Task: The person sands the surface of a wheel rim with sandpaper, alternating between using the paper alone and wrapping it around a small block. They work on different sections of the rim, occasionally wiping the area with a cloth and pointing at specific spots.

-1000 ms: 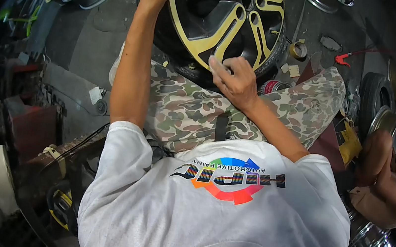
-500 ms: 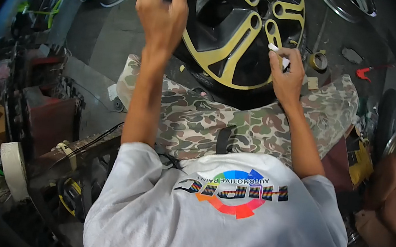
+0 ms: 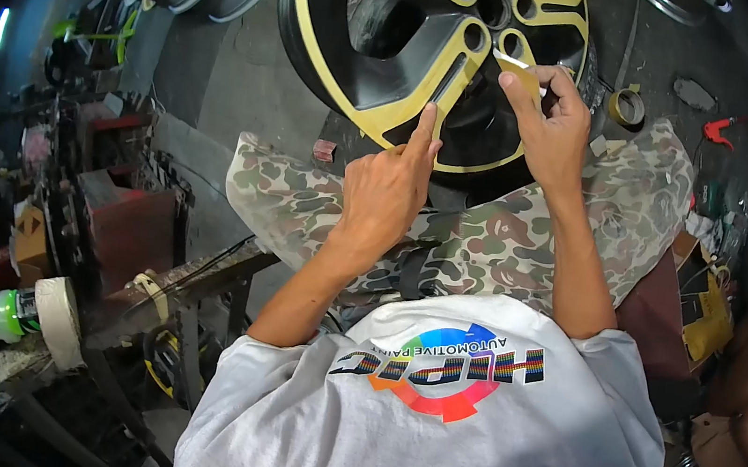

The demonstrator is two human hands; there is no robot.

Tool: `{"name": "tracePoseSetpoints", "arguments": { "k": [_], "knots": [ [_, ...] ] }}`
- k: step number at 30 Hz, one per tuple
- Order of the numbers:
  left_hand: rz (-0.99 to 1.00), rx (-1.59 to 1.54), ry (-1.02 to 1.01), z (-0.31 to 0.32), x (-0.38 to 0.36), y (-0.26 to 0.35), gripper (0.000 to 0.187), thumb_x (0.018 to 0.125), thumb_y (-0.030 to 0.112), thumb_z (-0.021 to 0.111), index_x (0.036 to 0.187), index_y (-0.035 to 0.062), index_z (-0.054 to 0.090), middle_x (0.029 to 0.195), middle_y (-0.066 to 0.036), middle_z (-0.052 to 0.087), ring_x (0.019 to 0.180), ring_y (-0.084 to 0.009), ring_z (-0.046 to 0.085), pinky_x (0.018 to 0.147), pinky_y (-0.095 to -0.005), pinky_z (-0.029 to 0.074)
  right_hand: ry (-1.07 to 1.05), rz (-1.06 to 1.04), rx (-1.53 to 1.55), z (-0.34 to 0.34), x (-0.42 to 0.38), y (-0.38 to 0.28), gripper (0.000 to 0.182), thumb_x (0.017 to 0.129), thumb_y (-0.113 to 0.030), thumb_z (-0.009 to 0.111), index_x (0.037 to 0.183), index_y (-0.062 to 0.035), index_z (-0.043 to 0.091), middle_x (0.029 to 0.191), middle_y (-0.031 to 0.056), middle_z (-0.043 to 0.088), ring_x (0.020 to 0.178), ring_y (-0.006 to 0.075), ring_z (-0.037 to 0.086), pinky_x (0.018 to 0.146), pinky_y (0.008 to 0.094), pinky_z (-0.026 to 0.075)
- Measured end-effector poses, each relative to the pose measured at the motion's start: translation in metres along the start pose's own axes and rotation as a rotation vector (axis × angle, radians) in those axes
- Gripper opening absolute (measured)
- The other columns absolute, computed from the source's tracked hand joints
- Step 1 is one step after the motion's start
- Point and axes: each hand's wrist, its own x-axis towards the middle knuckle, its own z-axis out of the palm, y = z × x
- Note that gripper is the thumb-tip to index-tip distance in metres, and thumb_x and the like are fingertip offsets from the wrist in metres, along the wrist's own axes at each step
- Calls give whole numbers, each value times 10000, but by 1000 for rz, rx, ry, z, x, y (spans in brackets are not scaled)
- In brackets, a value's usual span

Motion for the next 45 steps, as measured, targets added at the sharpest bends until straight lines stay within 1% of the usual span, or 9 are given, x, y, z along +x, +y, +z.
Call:
{"name": "tracePoseSetpoints", "arguments": {
  "k": [6, 13, 15, 16, 19, 21, 24, 35, 45],
  "knots": [
    [68, 140, -8, 1, 38, 21, 445, 1049, 222, 548, 1399, -52, 569, 593, -212, 641, 511, -367, 656, 469, -467, 483, 48, 16, 170, -7, 11, 2, 307, 929, -279, 796, 919, 21, 733, 805, -8, 594, 652, 56, 484, 613, 239, 406],
    [49, -9, 189, 28, 64, 34, 324, 1050, 248, 552, 1208, 3, 693, 604, -223, 633, 564, -408, 662, 567, -497, 520, 72, -1, 178, -9, 15, 14, 317, 926, -281, 806, 969, 26, 743, 816, -26, 596, 678, 55, 506, 628, 235, 423],
    [517, -336, -235, 41, 39, 21, 321, 1050, 279, 552, 1078, 14, 733, 687, -214, 674, 656, -396, 695, 651, -499, 530, 81, -2, 227, -9, 18, 14, 325, 916, -268, 819, 996, 36, 739, 848, -18, 605, 696, 56, 515, 637, 236, 434],
    [281, -397, -576, 0, 23, 44, 326, 1044, 287, 569, 1030, 14, 747, 806, -200, 715, 799, -383, 720, 723, -493, 534, 69, -58, 280, -8, 17, 12, 336, 905, -244, 831, 1027, 51, 728, 897, -7, 612, 731, 54, 528, 652, 236, 448],
    [250, -394, -591, -6, -10, 45, 313, 1041, 259, 583, 1096, -10, 732, 1014, -219, 737, 919, -387, 721, 766, -478, 548, 11, -123, 318, -6, 13, 11, 351, 889, -192, 846, 1067, 77, 706, 984, 11, 620, 801, 56, 556, 690, 231, 471],
    [175, -349, -38, -5, -20, 41, 312, 1040, 216, 591, 1199, -31, 698, 1242, -239, 688, 935, -405, 720, 801, -478, 555, -68, -119, 230, -9, 9, 4, 307, 898, -187, 828, 1039, 60, 713, 1005, 28, 634, 826, 96, 596, 735, 251, 495],
    [99, -181, 48, -21, -16, 36, 343, 1042, 193, 583, 1279, -45, 652, 1436, -227, 583, 922, -416, 722, 807, -486, 566, 1, -213, -18, -6, 12, 17, 296, 904, -221, 810, 1011, 41, 721, 972, 47, 652, 794, 141, 610, 744, 289, 504],
    [82, -1, 63, 8, 17, 29, 413, 1065, 248, 516, 1310, -68, 618, 1440, -256, 569, 804, -445, 719, 696, -498, 578, -108, -86, 24, -9, 9, 5, 358, 956, -331, 749, 964, 20, 679, 779, 48, 680, 728, 82, 554, 703, 290, 484],
    [126, -33, 93, 14, 50, 30, 364, 1056, 245, 518, 1174, -51, 693, 1400, -297, 580, 837, -455, 716, 760, -504, 587, -209, -148, 301, -8, 11, 13, 133, 997, -142, 663, 976, -19, 618, 1011, 60, 739, 868, 95, 650, 801, 276, 534]
  ]
}}
